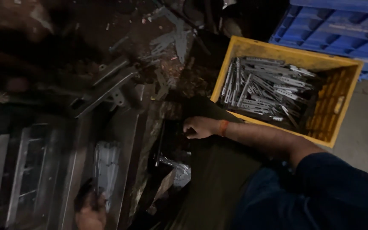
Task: Placing metal plates into an industrial press machine and removing them after processing.
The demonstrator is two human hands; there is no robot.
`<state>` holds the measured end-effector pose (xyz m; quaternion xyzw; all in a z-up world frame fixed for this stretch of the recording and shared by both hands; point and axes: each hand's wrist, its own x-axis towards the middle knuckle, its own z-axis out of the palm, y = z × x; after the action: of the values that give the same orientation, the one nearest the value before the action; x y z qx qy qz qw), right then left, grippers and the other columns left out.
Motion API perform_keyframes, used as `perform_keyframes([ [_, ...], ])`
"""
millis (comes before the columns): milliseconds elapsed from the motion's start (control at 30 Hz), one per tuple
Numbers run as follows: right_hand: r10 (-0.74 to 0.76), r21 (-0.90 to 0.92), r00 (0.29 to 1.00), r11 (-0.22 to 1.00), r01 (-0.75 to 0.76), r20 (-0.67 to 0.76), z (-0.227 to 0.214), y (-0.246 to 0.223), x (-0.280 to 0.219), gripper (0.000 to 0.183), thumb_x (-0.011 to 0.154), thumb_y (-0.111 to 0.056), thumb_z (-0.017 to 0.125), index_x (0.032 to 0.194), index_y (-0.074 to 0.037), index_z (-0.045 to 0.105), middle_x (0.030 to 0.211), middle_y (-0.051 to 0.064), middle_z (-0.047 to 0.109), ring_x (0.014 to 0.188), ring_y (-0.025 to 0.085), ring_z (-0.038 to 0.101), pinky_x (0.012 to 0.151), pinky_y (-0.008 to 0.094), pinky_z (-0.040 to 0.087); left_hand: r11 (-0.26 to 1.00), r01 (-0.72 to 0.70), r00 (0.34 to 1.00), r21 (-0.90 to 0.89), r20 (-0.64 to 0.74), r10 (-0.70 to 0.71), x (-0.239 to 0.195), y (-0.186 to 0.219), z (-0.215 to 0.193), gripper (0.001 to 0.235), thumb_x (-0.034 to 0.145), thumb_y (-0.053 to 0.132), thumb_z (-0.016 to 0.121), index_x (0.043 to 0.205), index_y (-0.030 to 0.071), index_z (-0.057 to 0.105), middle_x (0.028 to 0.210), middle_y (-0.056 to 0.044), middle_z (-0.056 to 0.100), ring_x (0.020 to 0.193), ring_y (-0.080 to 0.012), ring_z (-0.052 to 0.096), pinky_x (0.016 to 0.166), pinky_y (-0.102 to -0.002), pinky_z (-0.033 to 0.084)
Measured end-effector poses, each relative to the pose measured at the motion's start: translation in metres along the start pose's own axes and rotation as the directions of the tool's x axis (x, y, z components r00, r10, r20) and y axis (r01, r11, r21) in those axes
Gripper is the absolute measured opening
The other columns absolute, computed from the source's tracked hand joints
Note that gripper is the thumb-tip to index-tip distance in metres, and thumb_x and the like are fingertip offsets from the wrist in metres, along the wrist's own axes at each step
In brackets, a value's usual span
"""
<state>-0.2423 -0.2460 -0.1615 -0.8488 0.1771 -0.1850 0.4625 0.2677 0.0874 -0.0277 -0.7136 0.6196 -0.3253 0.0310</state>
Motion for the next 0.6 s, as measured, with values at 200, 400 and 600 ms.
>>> perform_keyframes([
  [200,-0.036,-0.017,0.999,0.999,0.036,-0.003,-0.002,0.004,0.0,0.034,0.087,-0.032,0.078,0.11,-0.008,0.069,0.113,0.015,0.067,0.104,0.035,0.067,0.089,0.044,0.055,0.889,0.457,0.756,-0.008,0.53,-0.384,0.022,0.03,-0.034,0.058,0.072,0.025,0.08,0.128,0.013,0.077,0.088,-0.024,0.075,0.072,-0.0365,0.074,0.079,-0.047,0.061],
  [400,0.063,-0.078,0.984,0.996,-0.05,0.166,-0.022,-0.008,-0.005,0.039,0.091,-0.037,0.072,0.117,-0.008,0.069,0.122,0.017,0.066,0.111,0.038,0.063,0.094,0.047,0.052,0.874,0.486,0.746,0.02,0.512,-0.426,0.078,0.096,-0.089,0.03,0.1,0.027,0.065,0.126,0.019,0.078,0.083,-0.024,0.073,0.073,-0.0428,0.07,0.071,-0.053,0.056],
  [600,0.218,-0.192,0.941,0.966,-0.171,0.26,-0.028,0.004,-0.014,0.05,0.094,-0.047,0.067,0.129,-0.011,0.068,0.135,0.016,0.064,0.123,0.036,0.059,0.104,0.045,0.048,0.907,0.341,0.934,-0.248,0.201,-0.296,0.113,0.121,-0.165,0.028,0.086,0.012,0.074,0.114,0.009,0.074,0.102,-0.018,0.074,0.086,-0.0391,0.071,0.074,-0.05,0.056],
])
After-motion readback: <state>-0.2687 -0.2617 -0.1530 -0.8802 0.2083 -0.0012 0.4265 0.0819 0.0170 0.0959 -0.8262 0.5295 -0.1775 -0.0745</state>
